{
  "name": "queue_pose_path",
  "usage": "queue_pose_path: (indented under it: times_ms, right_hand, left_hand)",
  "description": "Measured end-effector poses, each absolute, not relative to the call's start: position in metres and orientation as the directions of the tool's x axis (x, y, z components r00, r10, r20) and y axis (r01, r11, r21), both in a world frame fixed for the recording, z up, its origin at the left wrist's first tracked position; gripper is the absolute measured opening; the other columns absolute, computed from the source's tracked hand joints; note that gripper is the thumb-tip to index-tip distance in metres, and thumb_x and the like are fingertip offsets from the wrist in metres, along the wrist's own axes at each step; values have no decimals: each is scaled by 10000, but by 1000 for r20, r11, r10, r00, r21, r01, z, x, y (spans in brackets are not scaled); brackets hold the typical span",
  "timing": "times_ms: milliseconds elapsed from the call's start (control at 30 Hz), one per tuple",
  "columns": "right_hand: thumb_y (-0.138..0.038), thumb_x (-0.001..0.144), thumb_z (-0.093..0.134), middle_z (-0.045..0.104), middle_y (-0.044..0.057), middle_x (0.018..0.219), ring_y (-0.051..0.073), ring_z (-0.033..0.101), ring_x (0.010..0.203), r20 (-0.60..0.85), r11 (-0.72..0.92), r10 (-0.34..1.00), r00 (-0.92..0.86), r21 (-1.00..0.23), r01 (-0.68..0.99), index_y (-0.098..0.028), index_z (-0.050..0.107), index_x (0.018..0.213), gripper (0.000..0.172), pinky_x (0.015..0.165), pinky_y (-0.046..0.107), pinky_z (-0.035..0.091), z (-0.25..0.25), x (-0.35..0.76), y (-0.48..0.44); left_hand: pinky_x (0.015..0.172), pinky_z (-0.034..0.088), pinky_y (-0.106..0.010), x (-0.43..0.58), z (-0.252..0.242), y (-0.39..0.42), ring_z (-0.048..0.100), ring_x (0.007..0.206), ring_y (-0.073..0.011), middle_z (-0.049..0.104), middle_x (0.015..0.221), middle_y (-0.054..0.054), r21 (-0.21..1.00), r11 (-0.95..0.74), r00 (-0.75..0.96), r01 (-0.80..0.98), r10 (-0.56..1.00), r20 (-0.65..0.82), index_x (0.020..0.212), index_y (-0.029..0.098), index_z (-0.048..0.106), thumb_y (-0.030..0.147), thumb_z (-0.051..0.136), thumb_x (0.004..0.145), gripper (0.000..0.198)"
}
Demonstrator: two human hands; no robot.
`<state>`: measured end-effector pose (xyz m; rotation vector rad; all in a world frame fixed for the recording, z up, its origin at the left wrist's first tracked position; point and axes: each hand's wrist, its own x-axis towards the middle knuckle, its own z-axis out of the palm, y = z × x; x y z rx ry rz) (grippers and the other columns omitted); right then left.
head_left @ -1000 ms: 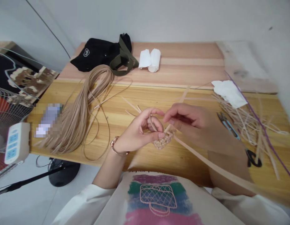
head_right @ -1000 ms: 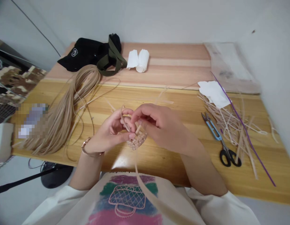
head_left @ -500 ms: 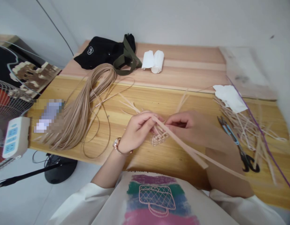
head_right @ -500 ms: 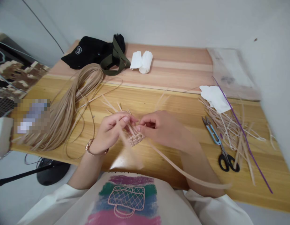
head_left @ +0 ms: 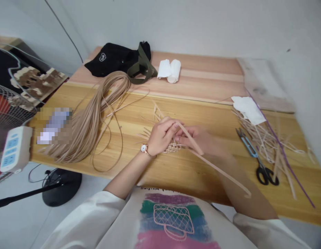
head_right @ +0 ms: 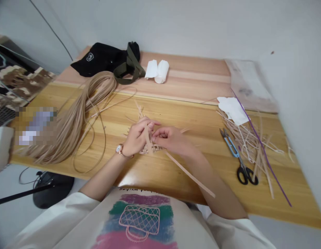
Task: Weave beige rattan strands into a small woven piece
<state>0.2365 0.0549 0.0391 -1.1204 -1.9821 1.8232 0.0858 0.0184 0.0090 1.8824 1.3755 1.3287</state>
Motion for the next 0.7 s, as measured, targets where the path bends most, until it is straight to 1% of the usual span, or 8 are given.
queue_pose_path:
  times_ms: [100, 167, 233, 400, 500, 600, 700]
  right_hand:
    - [-416, 683, 632, 444, -54, 542, 60, 323, 474, -342, -117, 627, -700, -930, 349, -147, 599, 692, 272, 475, 230, 242, 32, 239, 46]
    - [-436, 668, 648, 453, -47, 557, 64, 332, 493, -332, -114, 642, -691, -933, 342, -146, 595, 687, 295, 486, 232, 246, 28, 241, 41]
    - [-453, 660, 655, 451, -40, 564, 72, 348, 516, -317, -87, 664, -677, -932, 351, -144, 590, 671, 316, 499, 235, 254, 25, 242, 36]
    - [-460, 683, 628, 433, -44, 556, 67, 337, 512, -295, -12, 680, -672, -920, 392, -136, 577, 648, 330, 497, 228, 247, 14, 244, 27]
    - [-439, 704, 609, 458, -37, 575, 70, 367, 526, -278, 30, 664, -694, -917, 397, -134, 577, 656, 310, 505, 225, 264, 4, 246, 26]
    - [-424, 707, 614, 478, -35, 580, 72, 380, 525, -289, 37, 662, -691, -909, 416, -130, 596, 689, 294, 503, 222, 271, -4, 249, 26]
    - [-402, 719, 604, 482, -37, 570, 71, 375, 513, -292, 60, 639, -712, -903, 425, -131, 610, 711, 270, 499, 220, 273, -6, 252, 26]
  left_hand:
    - [764, 452, -233, 88, 3, 19, 606, 852, -129, 670, 872, -66, 787, -441, 125, 432, 893, 432, 938, 134, 658, 302, 368, 928, 335]
    - [735, 450, -223, 88, 0, 19, 613, 818, -124, 673, 850, -59, 790, -447, 186, 419, 894, 407, 939, 137, 651, 318, 354, 931, 348]
    - [686, 443, -211, 87, -4, 17, 607, 743, -114, 663, 785, -45, 795, -440, 215, 418, 898, 384, 900, 135, 641, 335, 348, 930, 357]
    - [558, 399, -190, 85, -17, 14, 535, 540, -82, 574, 594, 0, 799, -408, 206, 443, 913, 353, 747, 130, 590, 356, 357, 921, 368]
    - [530, 383, -190, 85, -22, 14, 507, 490, -77, 532, 532, 19, 804, -373, 181, 464, 928, 326, 716, 137, 572, 367, 355, 919, 375]
    - [563, 397, -205, 82, -21, 16, 546, 566, -96, 567, 598, -5, 795, -391, 203, 463, 920, 335, 716, 137, 583, 398, 384, 904, 378]
    - [531, 414, -212, 74, -17, 16, 570, 552, -97, 603, 731, -26, 887, -325, 285, 328, 929, 235, 865, 140, 579, 452, 423, 877, 350]
